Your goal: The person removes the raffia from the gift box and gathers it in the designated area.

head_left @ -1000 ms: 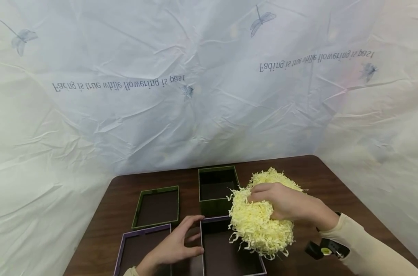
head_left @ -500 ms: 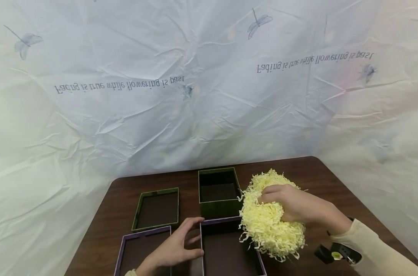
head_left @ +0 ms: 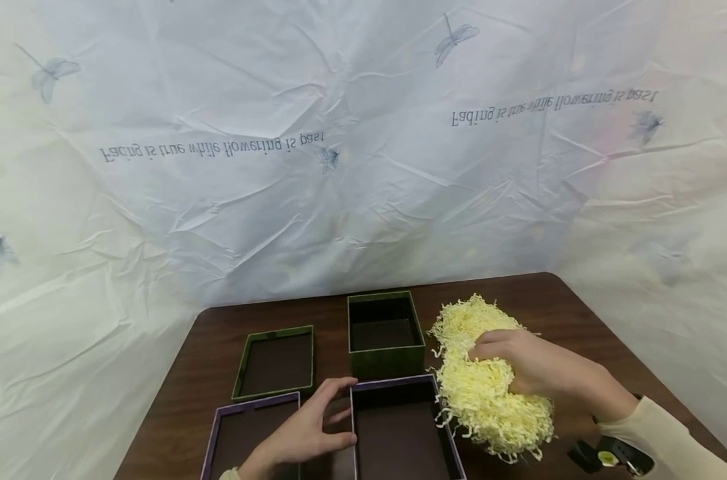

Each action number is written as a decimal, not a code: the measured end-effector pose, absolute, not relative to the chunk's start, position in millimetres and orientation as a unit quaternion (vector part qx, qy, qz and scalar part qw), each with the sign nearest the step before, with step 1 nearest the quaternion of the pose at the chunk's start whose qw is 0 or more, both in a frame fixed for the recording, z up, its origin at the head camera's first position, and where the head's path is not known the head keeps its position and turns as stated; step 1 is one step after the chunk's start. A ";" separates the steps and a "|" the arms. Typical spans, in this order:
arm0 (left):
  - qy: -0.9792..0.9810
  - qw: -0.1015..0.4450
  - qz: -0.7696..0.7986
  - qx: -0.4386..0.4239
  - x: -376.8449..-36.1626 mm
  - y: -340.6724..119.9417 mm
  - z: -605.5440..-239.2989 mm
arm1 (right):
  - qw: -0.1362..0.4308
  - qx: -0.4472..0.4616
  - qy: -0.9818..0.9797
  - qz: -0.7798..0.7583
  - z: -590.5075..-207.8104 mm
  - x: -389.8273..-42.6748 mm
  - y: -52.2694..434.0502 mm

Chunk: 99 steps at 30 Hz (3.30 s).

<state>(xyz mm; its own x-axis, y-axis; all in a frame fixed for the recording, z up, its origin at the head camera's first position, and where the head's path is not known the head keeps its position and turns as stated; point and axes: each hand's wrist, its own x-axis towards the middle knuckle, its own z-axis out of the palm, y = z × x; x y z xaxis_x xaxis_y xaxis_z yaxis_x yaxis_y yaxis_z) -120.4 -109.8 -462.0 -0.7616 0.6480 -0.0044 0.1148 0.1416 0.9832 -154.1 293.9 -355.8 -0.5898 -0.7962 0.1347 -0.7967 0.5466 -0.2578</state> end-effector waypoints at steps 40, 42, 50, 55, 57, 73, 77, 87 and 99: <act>0.726 0.224 0.592 0.268 -126.9 -115.0 -455.3 | -0.089 0.461 -0.867 0.166 -391.2 -150.5 312.3; 0.726 0.224 0.593 0.268 -126.5 -114.6 -455.4 | -0.089 0.461 -0.867 0.167 -393.6 -150.0 312.8; 0.724 0.227 0.595 0.265 -125.6 -113.6 -457.0 | -0.108 0.443 -0.876 0.158 -405.5 -147.9 315.6; 0.724 0.227 0.595 0.265 -125.5 -113.3 -458.3 | -0.110 0.448 -0.873 0.159 -413.2 -147.7 315.4; 0.725 0.228 0.594 0.265 -125.5 -113.2 -458.8 | -0.109 0.452 -0.871 0.157 -416.5 -147.6 315.4; 0.726 0.225 0.594 0.265 -124.9 -112.4 -461.7 | -0.137 0.454 -0.867 0.156 -428.3 -148.8 315.8; 0.724 0.223 0.595 0.266 -125.0 -112.2 -462.2 | -0.133 0.458 -0.864 0.161 -431.6 -148.8 315.4; 0.720 0.222 0.600 0.269 -125.4 -112.5 -461.0 | -0.110 0.450 -0.875 0.139 -440.2 -145.4 311.0; 0.717 0.225 0.603 0.268 -125.6 -113.2 -459.3 | -0.114 0.431 -0.889 0.105 -438.8 -138.6 307.9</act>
